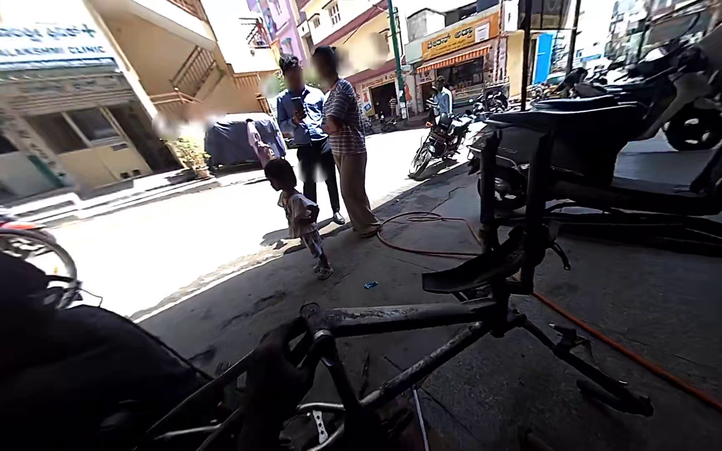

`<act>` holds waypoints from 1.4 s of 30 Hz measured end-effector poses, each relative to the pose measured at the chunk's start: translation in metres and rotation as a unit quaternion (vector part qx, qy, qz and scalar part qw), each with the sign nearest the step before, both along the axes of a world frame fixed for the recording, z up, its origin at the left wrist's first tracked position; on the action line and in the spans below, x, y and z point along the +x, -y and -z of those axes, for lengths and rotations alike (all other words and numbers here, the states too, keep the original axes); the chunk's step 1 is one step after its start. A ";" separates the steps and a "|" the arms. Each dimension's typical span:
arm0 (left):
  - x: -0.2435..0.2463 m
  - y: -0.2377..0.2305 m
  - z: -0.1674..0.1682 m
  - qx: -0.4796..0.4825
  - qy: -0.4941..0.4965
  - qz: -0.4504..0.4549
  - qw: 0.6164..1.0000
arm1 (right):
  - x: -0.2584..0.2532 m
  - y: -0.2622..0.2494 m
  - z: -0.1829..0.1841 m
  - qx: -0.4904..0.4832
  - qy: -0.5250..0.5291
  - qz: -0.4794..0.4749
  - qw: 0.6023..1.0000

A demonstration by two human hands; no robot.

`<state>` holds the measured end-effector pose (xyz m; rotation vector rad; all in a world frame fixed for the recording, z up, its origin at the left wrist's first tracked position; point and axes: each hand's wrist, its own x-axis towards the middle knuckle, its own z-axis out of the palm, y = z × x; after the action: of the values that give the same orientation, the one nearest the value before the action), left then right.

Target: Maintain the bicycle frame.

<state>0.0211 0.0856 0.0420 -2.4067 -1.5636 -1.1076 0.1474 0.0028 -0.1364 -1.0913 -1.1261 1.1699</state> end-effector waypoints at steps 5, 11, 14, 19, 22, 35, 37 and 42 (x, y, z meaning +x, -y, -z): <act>-0.009 -0.002 0.002 -0.029 0.004 0.004 1.000 | 0.180 -0.068 -0.062 0.195 0.467 -0.013 0.862; -0.009 0.000 0.005 -0.003 0.009 0.011 1.000 | 0.202 -0.075 -0.293 0.479 0.732 -0.006 0.485; -0.010 0.003 0.006 -0.017 0.012 0.011 1.000 | 0.170 -0.061 -0.341 0.539 0.720 -0.033 0.435; -0.010 0.001 0.004 -0.022 0.030 0.021 0.999 | 0.206 -0.046 -0.276 0.424 0.725 0.050 0.541; -0.009 0.001 0.002 -0.027 0.027 0.019 0.999 | 0.214 -0.036 -0.188 0.344 0.633 0.106 0.686; -0.005 -0.002 0.005 -0.014 0.016 -0.030 0.999 | -0.017 -0.008 0.014 0.076 -0.121 -0.026 0.989; -0.005 -0.001 0.005 -0.025 0.015 -0.033 0.999 | -0.020 -0.011 0.006 0.073 -0.112 -0.053 0.990; -0.011 -0.004 0.003 -0.043 0.018 -0.014 0.999 | 0.128 -0.065 -0.010 0.234 0.289 0.041 0.927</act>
<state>0.0105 0.0892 0.0392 -2.4242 -1.6833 -1.1072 0.2755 0.0675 -0.1262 -1.1120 -1.6893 0.4607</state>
